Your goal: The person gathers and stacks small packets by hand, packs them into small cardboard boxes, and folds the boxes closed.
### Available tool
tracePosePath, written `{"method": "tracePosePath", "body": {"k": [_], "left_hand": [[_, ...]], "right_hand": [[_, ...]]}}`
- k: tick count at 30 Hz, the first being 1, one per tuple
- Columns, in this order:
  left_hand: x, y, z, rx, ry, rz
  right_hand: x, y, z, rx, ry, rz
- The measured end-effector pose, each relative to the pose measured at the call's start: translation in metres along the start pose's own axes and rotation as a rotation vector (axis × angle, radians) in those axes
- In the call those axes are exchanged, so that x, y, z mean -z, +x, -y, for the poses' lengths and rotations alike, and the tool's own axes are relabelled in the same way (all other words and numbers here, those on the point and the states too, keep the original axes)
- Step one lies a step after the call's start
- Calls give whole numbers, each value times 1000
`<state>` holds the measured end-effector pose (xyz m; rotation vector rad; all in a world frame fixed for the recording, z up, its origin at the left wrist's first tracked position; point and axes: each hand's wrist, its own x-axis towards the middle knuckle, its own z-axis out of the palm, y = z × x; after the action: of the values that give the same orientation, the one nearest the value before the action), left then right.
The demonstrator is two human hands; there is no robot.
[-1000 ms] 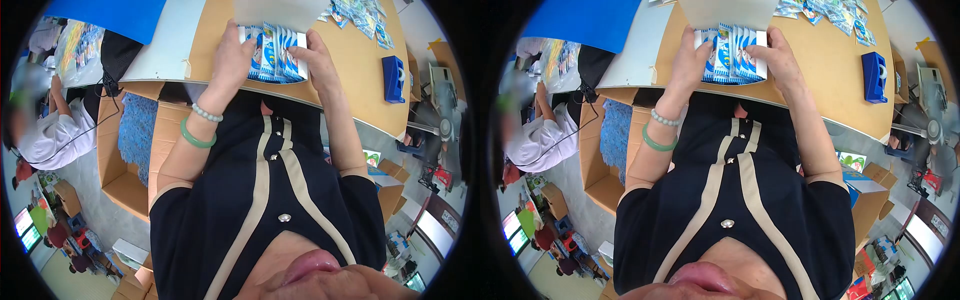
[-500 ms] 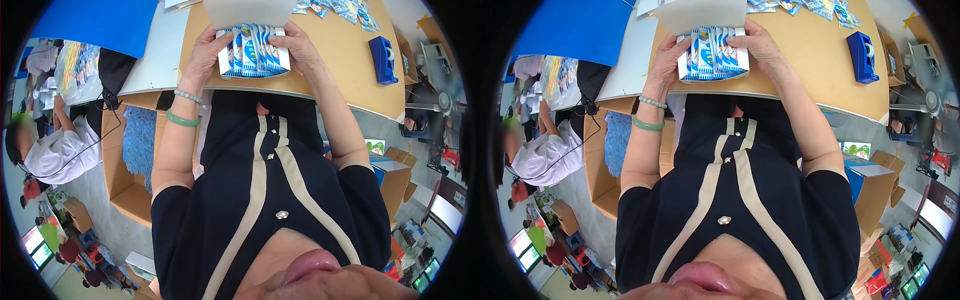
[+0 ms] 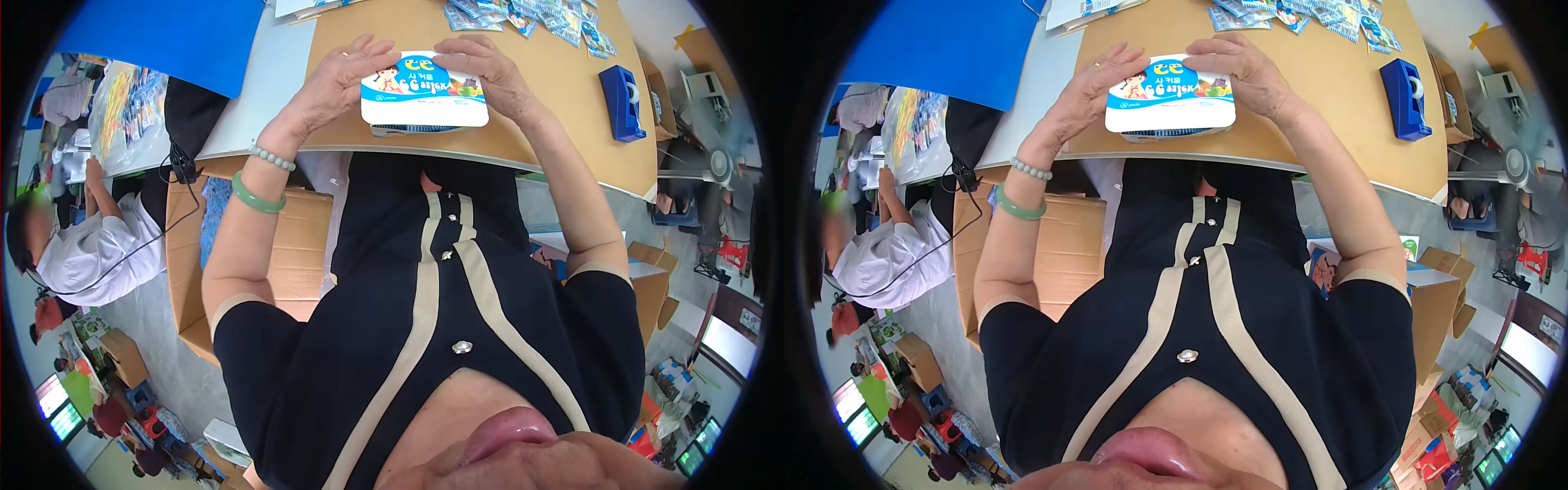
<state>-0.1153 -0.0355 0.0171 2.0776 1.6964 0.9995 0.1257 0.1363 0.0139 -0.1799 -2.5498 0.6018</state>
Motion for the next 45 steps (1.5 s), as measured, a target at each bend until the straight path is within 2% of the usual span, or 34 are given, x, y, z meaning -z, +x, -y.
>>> {"method": "tracePosePath", "body": {"k": [1, 4, 7, 9, 12, 13, 16, 20, 23, 24, 27, 31, 36, 39, 40, 43, 45], "left_hand": [[1, -1, 1, 5, -5, 4], [1, -6, 3, -118, 245, 49], [12, 0, -13, -160, 381, 125], [8, -3, -16, -179, 450, 158], [4, -8, -17, 30, -206, 197], [3, -10, -20, 32, -204, 198], [-3, -22, -52, -95, 462, 127], [-5, -26, -81, -91, 520, 157], [-22, -18, -84, -88, 572, 77], [-25, -17, -83, -85, 602, 32], [-31, -19, -76, -119, 616, 0], [-27, -14, -66, -164, 639, -26], [-33, -2, -55, -138, 634, -115], [-45, -3, -50, -129, 634, -193], [-48, -3, -50, -124, 632, -234], [-54, -3, -49, -150, 669, -274], [-57, -4, -46, -159, 687, -295]], "right_hand": [[1, 0, 0, -10, -2, 43], [10, -1, 12, -39, 4, 145], [29, -6, 40, 47, -342, 274], [26, -18, 39, 22, -333, 291], [19, -27, 36, -12, -317, 294], [18, -28, 34, 0, -315, 286], [16, -31, 36, 14, -309, 265], [18, -24, 45, 75, -410, 263], [17, -14, 34, 591, -358, -153], [18, -15, 36, 590, -360, -154], [21, -23, 46, 109, -7, 166], [11, -24, 36, 184, 71, 23], [-9, -9, 12, 165, 20, -22], [-26, 6, 0, 602, -150, -349], [-25, 0, -2, 602, -153, -349], [-5, -12, 20, 218, -59, -47], [-5, -13, 16, 240, -99, -39]]}}
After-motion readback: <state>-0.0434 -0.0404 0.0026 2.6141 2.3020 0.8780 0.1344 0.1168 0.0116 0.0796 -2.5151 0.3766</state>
